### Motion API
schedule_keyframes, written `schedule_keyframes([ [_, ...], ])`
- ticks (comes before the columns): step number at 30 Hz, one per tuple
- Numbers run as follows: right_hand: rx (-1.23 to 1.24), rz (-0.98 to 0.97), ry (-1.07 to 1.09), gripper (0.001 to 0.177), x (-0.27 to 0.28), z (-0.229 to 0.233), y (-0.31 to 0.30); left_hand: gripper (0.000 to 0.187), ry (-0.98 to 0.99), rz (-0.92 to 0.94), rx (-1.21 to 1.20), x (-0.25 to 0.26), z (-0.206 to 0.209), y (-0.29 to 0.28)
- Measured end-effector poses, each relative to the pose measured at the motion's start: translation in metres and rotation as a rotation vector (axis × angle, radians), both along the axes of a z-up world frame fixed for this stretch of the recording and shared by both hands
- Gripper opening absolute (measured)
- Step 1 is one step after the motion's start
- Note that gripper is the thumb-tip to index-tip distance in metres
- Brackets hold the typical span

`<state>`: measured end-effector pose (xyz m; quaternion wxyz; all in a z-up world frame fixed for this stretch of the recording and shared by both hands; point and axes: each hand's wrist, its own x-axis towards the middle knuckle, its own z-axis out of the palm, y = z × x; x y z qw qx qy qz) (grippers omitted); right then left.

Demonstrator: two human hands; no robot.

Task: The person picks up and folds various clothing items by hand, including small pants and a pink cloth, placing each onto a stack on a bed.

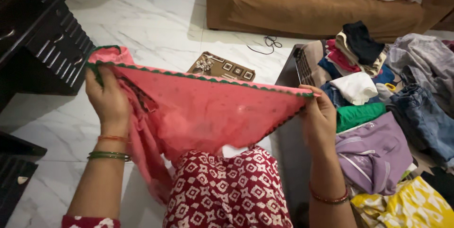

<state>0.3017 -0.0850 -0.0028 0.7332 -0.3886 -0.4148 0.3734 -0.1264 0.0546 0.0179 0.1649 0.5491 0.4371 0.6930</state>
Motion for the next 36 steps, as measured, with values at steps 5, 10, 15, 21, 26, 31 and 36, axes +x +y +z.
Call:
schedule_keyframes([
  [5, 0.100, -0.109, -0.076, 0.021, -0.020, -0.017, 0.004, 0.021, -0.006, -0.009, -0.066, 0.003, -0.003, 0.001],
  [10, -0.065, -0.088, 0.047, 0.024, -0.055, -0.038, -0.016, 0.023, -0.071, -0.021, -0.082, 0.013, -0.015, 0.014],
  [15, -0.120, -0.049, 0.324, 0.031, -0.094, -0.073, -0.039, 0.040, -0.201, -0.127, 0.024, 0.072, -0.029, 0.069],
  [21, -0.323, -0.171, 0.740, 0.032, -0.105, -0.100, -0.038, 0.038, 0.421, -0.408, -0.297, 0.221, -0.087, 0.062],
  [26, -0.360, -0.155, 0.543, 0.037, -0.096, -0.133, -0.042, 0.026, 0.148, -0.485, -0.275, 0.213, -0.160, -0.007],
  [31, -0.431, 0.063, 0.343, 0.032, -0.117, -0.183, -0.029, 0.025, -0.277, -0.672, -0.597, 0.198, -0.193, -0.094],
  [36, -0.336, 0.269, 0.158, 0.032, -0.122, -0.222, -0.015, 0.018, -0.220, -0.592, -0.709, 0.183, -0.203, -0.107],
])
